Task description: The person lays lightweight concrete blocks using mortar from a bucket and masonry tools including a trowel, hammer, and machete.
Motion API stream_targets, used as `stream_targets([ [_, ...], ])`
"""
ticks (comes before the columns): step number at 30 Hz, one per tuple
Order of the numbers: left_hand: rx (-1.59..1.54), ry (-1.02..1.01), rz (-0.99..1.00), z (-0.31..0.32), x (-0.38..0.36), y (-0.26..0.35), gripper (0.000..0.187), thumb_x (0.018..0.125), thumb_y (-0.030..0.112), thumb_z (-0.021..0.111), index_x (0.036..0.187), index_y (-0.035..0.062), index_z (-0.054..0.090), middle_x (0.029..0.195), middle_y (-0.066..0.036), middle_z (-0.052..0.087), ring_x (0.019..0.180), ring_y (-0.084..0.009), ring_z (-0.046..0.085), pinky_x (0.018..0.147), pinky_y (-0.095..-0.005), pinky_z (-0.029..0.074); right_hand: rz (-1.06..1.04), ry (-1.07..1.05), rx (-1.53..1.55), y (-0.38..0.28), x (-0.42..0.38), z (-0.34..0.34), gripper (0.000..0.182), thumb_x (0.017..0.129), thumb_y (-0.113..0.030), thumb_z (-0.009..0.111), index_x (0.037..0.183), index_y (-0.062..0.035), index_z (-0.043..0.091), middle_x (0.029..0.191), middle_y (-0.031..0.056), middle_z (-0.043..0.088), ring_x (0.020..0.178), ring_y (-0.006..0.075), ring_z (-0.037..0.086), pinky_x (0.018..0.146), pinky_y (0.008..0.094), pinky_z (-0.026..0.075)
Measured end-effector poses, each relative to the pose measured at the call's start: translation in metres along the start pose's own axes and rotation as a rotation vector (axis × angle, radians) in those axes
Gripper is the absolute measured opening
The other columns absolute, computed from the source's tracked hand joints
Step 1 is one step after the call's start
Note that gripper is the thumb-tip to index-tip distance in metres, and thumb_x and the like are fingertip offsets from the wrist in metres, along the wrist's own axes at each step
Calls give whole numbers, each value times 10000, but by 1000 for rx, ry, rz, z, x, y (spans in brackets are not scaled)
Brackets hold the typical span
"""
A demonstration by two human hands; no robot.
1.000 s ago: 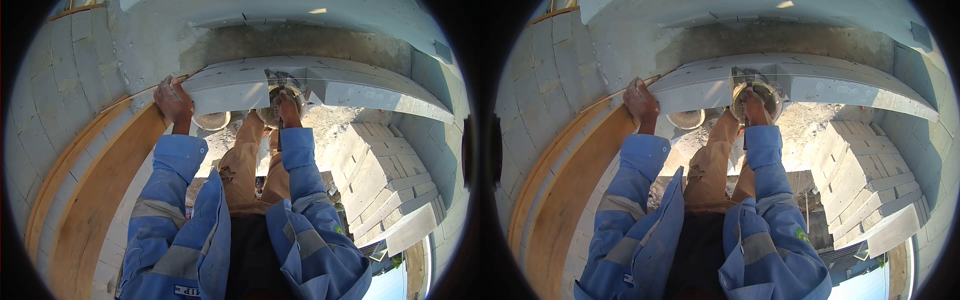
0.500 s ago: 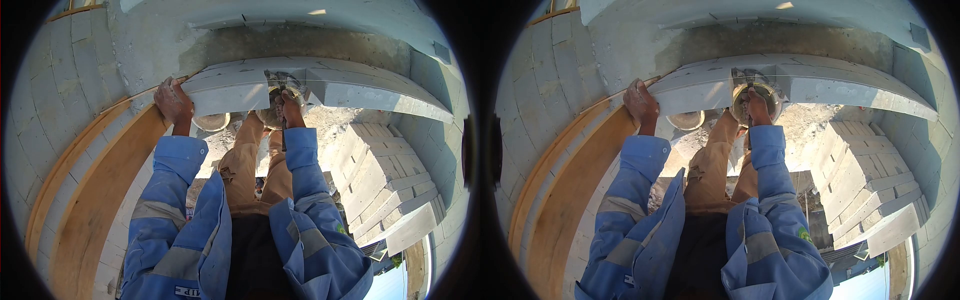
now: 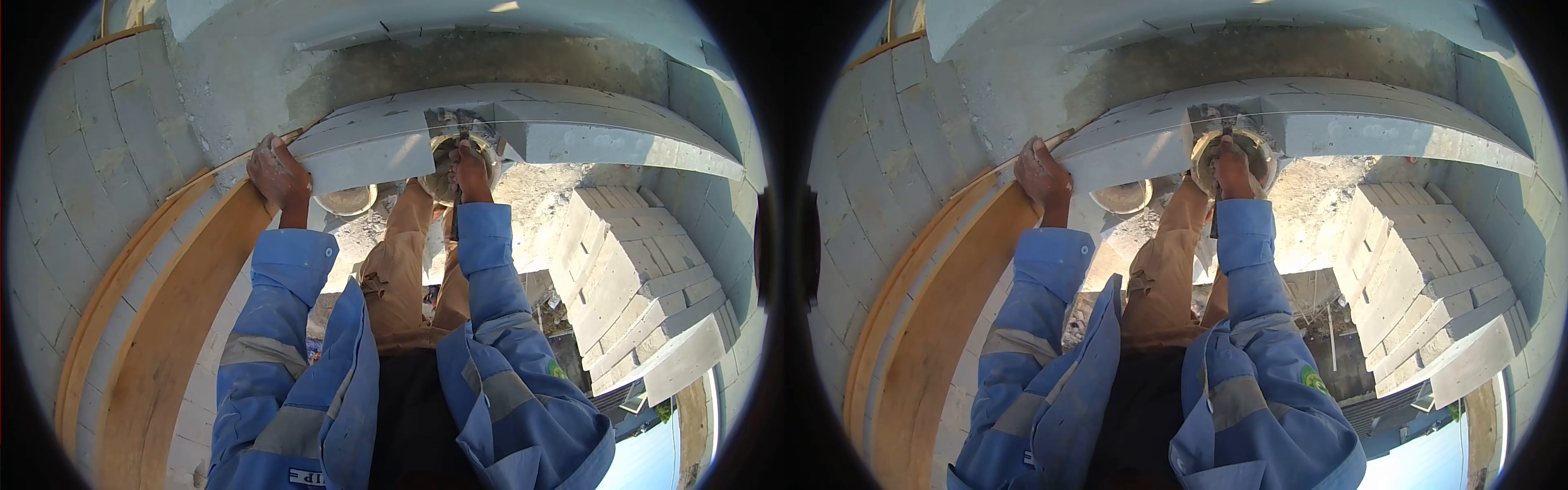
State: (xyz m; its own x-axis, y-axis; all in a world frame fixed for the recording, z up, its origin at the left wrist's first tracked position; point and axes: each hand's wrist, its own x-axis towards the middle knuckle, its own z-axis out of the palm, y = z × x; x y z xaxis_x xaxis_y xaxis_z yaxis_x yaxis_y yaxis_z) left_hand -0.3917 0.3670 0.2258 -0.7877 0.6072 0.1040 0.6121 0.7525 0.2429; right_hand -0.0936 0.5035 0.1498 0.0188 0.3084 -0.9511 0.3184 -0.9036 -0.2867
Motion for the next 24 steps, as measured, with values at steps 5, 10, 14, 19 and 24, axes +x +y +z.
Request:
stream_targets([
  [5,-3,-9,-19,1,-1,-1,441,1019,347,417,1133,-1,664,1168,-196,668,1124,-392,562,1039,-487,367,-197,14,-165,4,7,2,515,1025,-487,475,891,-41,696,626,17,528,488,133,473,481,310,402],
  [10,-7,-25,-39,0,2,0,461,1021,357,400,1130,-3,666,1179,-196,666,1127,-390,563,1042,-486,365,-16,34,-4,-13,-18,8,548,1015,-518,477,910,-34,713,653,29,572,517,132,489,532,312,416],
  [14,14,-43,-26,-1,0,-1,487,1024,371,377,1125,-7,669,1189,-199,662,1125,-392,568,1035,-484,361,-133,-25,-156,-16,-23,9,488,1038,-429,433,834,-21,604,624,75,547,531,188,537,534,370,447],
  [19,-18,-27,-1,-3,1,3,504,1026,383,364,1146,-11,654,1192,-204,659,1145,-389,564,1025,-481,360,-270,-30,-184,22,22,0,545,1012,-549,474,896,-68,703,630,9,546,509,123,465,510,307,392],
  [24,-85,81,166,2,-6,6,428,1009,348,477,1239,2,579,1215,-177,653,1236,-393,526,1065,-560,309,-16,-5,-8,14,-23,-19,479,1031,-509,461,917,-67,605,599,-1,478,438,121,413,424,297,334],
])
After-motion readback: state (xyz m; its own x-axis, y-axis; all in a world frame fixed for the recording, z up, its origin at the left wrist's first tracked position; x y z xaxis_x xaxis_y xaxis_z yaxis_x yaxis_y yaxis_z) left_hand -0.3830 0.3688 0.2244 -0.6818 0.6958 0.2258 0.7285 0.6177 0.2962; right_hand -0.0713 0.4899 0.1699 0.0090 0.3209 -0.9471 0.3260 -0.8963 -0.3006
